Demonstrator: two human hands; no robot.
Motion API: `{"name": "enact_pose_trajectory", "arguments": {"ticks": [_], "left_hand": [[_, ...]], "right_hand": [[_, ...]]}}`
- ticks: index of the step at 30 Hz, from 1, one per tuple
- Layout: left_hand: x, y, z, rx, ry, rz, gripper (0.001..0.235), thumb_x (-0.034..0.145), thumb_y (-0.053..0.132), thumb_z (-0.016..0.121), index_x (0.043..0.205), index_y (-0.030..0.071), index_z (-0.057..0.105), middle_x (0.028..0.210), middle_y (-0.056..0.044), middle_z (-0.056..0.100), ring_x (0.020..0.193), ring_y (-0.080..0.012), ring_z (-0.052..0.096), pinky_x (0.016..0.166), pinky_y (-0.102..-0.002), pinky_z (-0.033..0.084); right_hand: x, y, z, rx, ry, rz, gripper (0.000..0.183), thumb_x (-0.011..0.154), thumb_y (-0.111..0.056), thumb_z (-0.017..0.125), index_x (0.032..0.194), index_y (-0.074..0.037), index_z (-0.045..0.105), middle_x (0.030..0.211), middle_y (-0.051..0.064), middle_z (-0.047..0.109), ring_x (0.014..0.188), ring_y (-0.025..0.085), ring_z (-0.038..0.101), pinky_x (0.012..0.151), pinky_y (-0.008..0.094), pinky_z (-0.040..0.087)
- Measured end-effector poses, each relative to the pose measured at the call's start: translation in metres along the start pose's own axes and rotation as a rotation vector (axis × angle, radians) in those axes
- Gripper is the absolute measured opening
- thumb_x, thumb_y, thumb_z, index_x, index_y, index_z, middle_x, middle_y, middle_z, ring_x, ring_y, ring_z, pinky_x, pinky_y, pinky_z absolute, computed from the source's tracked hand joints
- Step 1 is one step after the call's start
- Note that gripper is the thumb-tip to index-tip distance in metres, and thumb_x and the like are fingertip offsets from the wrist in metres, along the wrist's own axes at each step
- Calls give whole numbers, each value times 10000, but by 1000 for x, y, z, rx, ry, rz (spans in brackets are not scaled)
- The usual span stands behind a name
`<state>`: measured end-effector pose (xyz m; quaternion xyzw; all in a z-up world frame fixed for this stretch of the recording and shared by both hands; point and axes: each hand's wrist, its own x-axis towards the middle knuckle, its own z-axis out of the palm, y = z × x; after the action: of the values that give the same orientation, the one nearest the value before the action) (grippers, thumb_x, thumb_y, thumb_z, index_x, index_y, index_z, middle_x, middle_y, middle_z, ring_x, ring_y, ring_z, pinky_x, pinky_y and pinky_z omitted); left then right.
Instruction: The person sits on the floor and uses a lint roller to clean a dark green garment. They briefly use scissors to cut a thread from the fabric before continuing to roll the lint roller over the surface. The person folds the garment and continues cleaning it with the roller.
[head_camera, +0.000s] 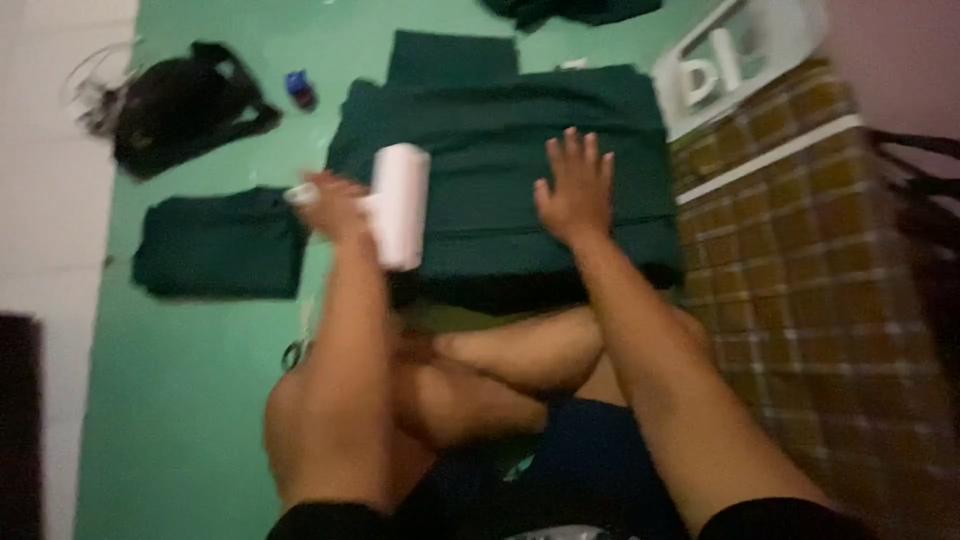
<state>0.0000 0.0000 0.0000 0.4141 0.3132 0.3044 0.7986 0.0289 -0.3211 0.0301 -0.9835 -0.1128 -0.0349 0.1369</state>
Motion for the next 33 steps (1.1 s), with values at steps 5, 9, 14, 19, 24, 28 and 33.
{"name": "enact_pose_trajectory", "arguments": {"ticks": [5,9,14,19,24,28,33], "left_hand": [[88,75,-68,231,356,-13,528,859,593,497,1191,189,573,978,-14,779,858,-157,809,766,-337,628],[113,102,-140,594,401,51,255,996,481,674,906,250,612,721,83,687,623,-40,676,655,-266,607],[81,76,-145,1327,-122,358,281,1168,357,448,1061,146,601,913,-55,594,796,-175,578,720,-356,484],[86,57,-131,1251,-394,711,377,1149,254,608,824,96,499,740,-119,546,686,-296,500,644,-486,338],[25,97,-65,730,-327,874,256,1116,177,554,868,130,508,769,-20,453,704,-166,443,677,-344,399],[-5,126,-29,-109,-261,381,235,972,334,671,895,123,602,719,-21,579,617,-139,524,587,-307,433],[16,104,13,-527,-298,71,300,865,381,751,868,109,626,716,2,506,636,-133,455,631,-339,395]], "right_hand": [[6,14,20,-31,-28,7,631,1070,-385,499,1627,-142,330,1705,135,193,1567,402,125,1251,644,102],[9,10,22,-62,-22,26,651,1050,-411,469,1631,-165,308,1711,105,184,1572,365,101,1251,596,70],[10,16,22,-41,18,-21,649,1054,-410,480,1625,-138,335,1701,126,217,1561,385,131,1239,618,86],[8,8,18,-7,25,-44,643,1055,-394,512,1621,-127,367,1692,144,240,1552,402,137,1229,624,85],[6,14,16,-14,25,-52,638,1063,-370,467,1623,-84,359,1695,189,228,1551,408,112,1226,617,51],[1,9,8,-2,5,-55,630,1068,-339,480,1620,-61,360,1688,205,234,1543,419,108,1221,626,67],[1,4,7,-58,42,-8,600,1062,-300,524,1605,-86,384,1675,209,274,1540,409,161,1220,607,93]]}}
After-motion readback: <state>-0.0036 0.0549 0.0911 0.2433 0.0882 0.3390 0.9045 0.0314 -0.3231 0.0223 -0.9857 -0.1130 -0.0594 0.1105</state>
